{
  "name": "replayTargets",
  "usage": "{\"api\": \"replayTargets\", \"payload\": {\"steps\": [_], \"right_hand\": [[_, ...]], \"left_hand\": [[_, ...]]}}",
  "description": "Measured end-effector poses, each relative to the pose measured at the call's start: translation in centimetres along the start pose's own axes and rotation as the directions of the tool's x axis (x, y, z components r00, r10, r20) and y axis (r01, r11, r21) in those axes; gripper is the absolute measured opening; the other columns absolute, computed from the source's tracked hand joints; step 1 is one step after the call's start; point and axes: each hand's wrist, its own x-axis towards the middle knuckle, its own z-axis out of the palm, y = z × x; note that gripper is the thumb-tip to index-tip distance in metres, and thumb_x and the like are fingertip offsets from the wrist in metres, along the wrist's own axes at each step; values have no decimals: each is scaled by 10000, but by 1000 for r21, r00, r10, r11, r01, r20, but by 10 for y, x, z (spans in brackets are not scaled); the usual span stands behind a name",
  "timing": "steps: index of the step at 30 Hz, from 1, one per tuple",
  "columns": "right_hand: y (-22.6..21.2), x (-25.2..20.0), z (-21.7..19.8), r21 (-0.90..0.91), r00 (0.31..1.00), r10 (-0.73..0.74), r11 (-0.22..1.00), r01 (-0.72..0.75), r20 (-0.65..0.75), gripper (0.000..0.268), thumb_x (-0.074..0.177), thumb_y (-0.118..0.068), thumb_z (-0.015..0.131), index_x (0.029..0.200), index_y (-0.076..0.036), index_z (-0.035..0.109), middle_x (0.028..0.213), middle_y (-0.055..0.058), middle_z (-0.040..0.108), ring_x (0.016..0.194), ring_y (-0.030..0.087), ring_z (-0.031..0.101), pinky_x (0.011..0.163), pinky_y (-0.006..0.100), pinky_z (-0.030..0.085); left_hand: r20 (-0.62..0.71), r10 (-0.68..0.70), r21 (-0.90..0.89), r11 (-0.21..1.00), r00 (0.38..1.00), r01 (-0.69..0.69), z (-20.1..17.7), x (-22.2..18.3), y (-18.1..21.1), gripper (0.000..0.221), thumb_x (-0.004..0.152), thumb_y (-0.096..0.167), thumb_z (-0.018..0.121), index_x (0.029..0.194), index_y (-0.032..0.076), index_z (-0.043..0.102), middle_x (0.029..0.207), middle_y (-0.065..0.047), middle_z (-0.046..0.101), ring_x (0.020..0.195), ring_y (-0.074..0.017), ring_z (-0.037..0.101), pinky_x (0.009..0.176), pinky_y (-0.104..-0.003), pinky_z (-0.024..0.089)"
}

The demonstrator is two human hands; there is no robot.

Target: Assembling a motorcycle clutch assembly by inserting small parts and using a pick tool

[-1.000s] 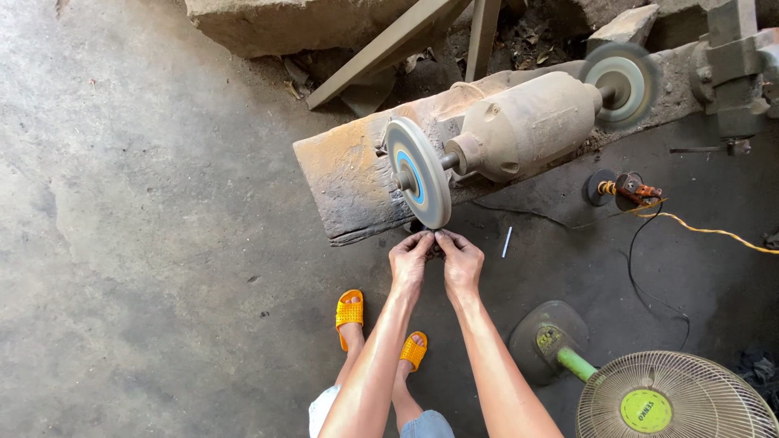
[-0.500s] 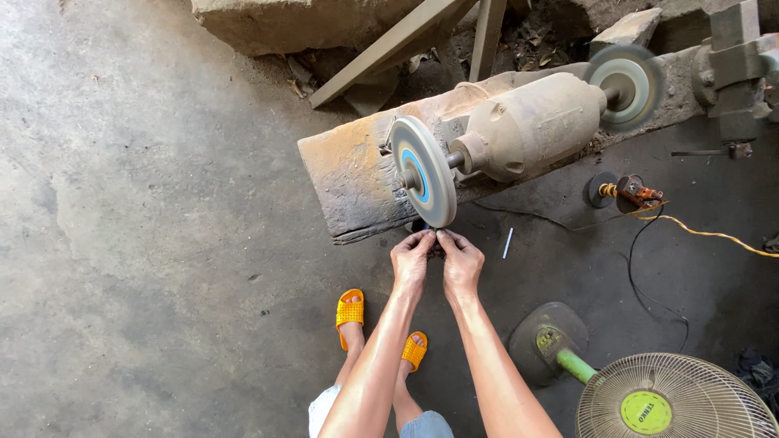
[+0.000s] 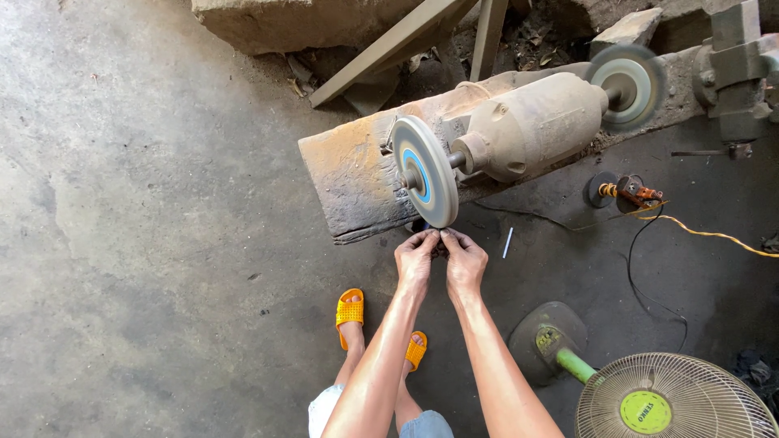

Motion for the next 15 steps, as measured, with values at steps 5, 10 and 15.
{"api": "replayTargets", "payload": {"steps": [5,10,15], "right_hand": [[1,-2,2,5,1000,8,1000,-8,21,131,785,-89,854,902,-42,821,735,126,725,675,151,660,606,310,585],[0,-11,-5,-206,983,-23,977,61,183,115,860,-145,793,949,-82,830,844,121,769,820,154,678,748,367,576],[18,3,-40,-340,946,-79,921,190,316,237,834,-60,765,1065,-63,817,1023,174,788,1021,306,736,916,413,569]], "left_hand": [[-17,8,-30,1000,1000,-8,-5,6,-9,148,776,76,859,910,25,820,713,-137,741,621,-152,680,576,-264,581],[-27,24,-21,999,999,-25,-17,-5,-4,280,837,143,841,1071,-4,791,840,-170,739,735,-189,676,662,-325,610],[-1,41,289,956,999,-39,-51,-25,6,325,878,217,820,1111,-6,787,1042,-252,751,953,-285,709,848,-434,599]]}}
